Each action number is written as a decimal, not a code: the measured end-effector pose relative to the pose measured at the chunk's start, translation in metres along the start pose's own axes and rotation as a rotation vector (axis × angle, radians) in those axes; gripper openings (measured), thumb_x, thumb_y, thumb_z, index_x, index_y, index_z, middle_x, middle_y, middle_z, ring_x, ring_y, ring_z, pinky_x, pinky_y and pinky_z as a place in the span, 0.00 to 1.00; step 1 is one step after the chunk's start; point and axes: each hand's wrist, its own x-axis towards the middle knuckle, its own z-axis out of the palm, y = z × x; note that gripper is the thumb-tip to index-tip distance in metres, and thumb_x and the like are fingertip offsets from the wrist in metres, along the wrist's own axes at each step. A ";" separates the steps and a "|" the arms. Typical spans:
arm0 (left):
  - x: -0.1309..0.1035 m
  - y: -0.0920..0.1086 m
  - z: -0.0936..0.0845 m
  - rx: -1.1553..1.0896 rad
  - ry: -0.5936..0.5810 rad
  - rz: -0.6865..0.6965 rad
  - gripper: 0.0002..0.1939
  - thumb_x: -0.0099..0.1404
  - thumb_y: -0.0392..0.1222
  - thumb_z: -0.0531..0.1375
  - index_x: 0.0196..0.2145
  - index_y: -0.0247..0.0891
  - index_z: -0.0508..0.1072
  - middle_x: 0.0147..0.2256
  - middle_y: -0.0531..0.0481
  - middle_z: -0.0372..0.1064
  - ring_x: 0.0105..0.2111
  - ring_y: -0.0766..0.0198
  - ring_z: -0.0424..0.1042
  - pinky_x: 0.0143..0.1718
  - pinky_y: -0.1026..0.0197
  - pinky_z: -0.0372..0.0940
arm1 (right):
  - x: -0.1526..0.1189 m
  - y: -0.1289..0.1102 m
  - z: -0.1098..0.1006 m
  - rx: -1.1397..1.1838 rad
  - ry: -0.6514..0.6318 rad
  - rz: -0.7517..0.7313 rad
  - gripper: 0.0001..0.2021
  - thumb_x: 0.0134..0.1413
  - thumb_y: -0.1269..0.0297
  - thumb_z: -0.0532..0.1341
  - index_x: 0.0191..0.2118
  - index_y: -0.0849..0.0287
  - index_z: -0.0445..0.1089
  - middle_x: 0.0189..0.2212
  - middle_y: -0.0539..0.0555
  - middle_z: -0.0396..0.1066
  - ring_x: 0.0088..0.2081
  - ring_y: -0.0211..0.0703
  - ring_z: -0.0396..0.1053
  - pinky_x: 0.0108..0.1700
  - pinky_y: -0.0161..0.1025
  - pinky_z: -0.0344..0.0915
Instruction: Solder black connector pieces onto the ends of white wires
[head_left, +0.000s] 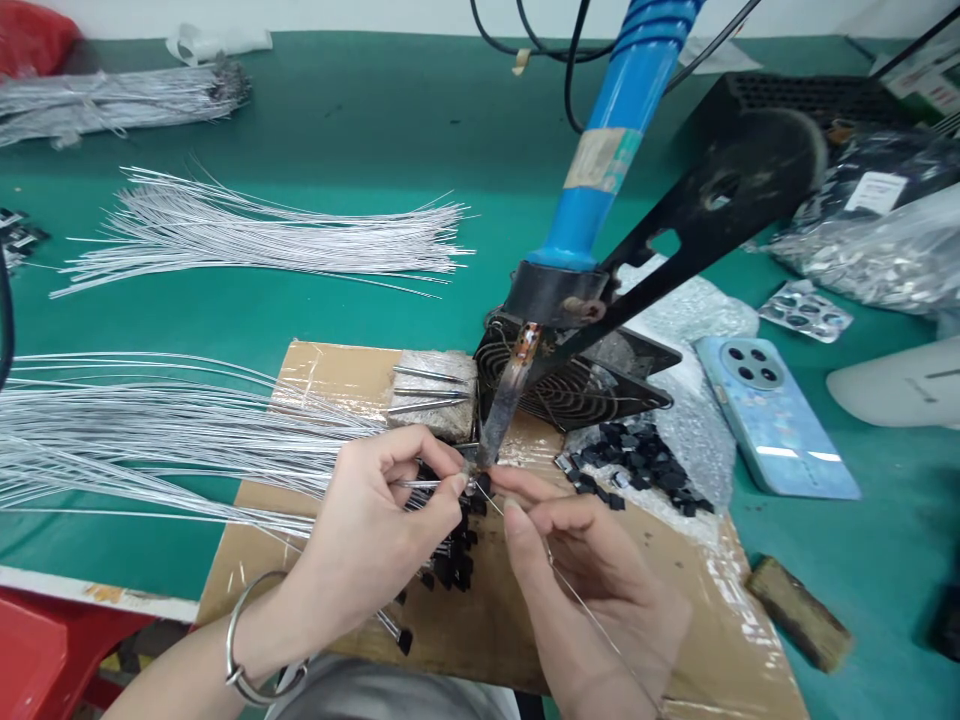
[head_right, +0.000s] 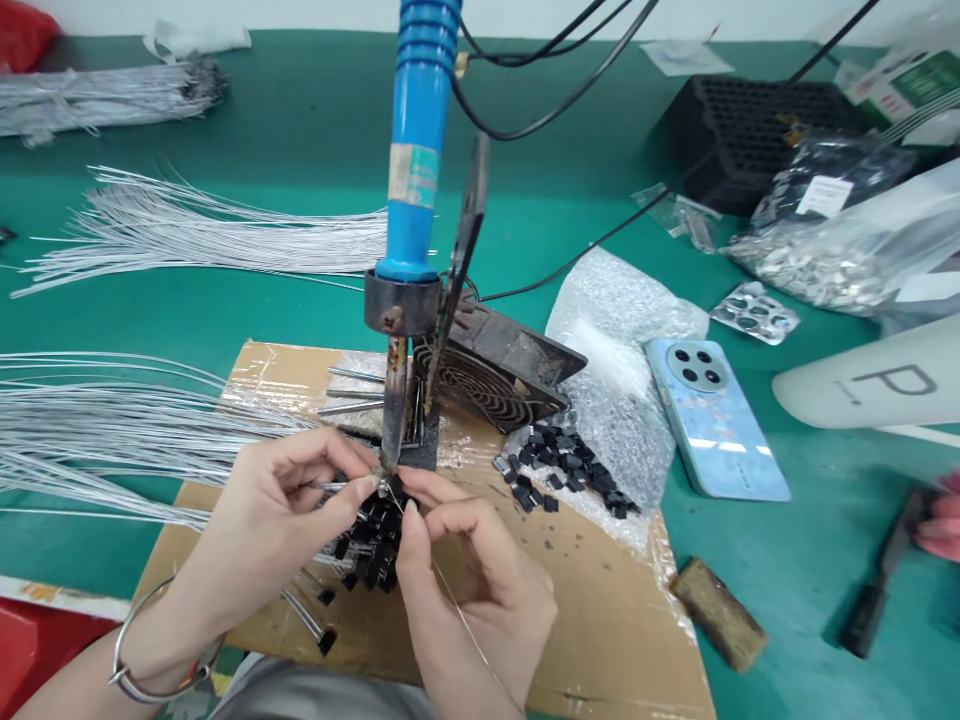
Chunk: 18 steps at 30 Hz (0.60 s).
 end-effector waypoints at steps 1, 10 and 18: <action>0.000 0.000 0.000 0.002 -0.002 -0.005 0.04 0.58 0.37 0.64 0.26 0.36 0.75 0.31 0.46 0.78 0.29 0.61 0.73 0.25 0.64 0.62 | 0.000 0.000 0.000 -0.006 -0.003 -0.015 0.10 0.58 0.69 0.67 0.28 0.53 0.69 0.43 0.49 0.82 0.42 0.39 0.81 0.45 0.28 0.75; 0.001 -0.003 0.000 0.017 -0.022 -0.055 0.05 0.58 0.39 0.62 0.27 0.36 0.73 0.33 0.44 0.78 0.31 0.61 0.72 0.27 0.62 0.59 | 0.002 0.008 -0.002 -0.129 -0.021 -0.105 0.09 0.58 0.70 0.66 0.29 0.53 0.69 0.44 0.50 0.81 0.44 0.38 0.80 0.46 0.28 0.74; 0.000 -0.001 -0.001 0.020 -0.019 -0.047 0.06 0.59 0.40 0.62 0.27 0.36 0.74 0.34 0.44 0.78 0.32 0.59 0.74 0.29 0.62 0.62 | -0.001 0.007 -0.002 -0.151 0.001 -0.104 0.08 0.59 0.68 0.66 0.29 0.53 0.69 0.44 0.52 0.81 0.46 0.41 0.80 0.46 0.31 0.74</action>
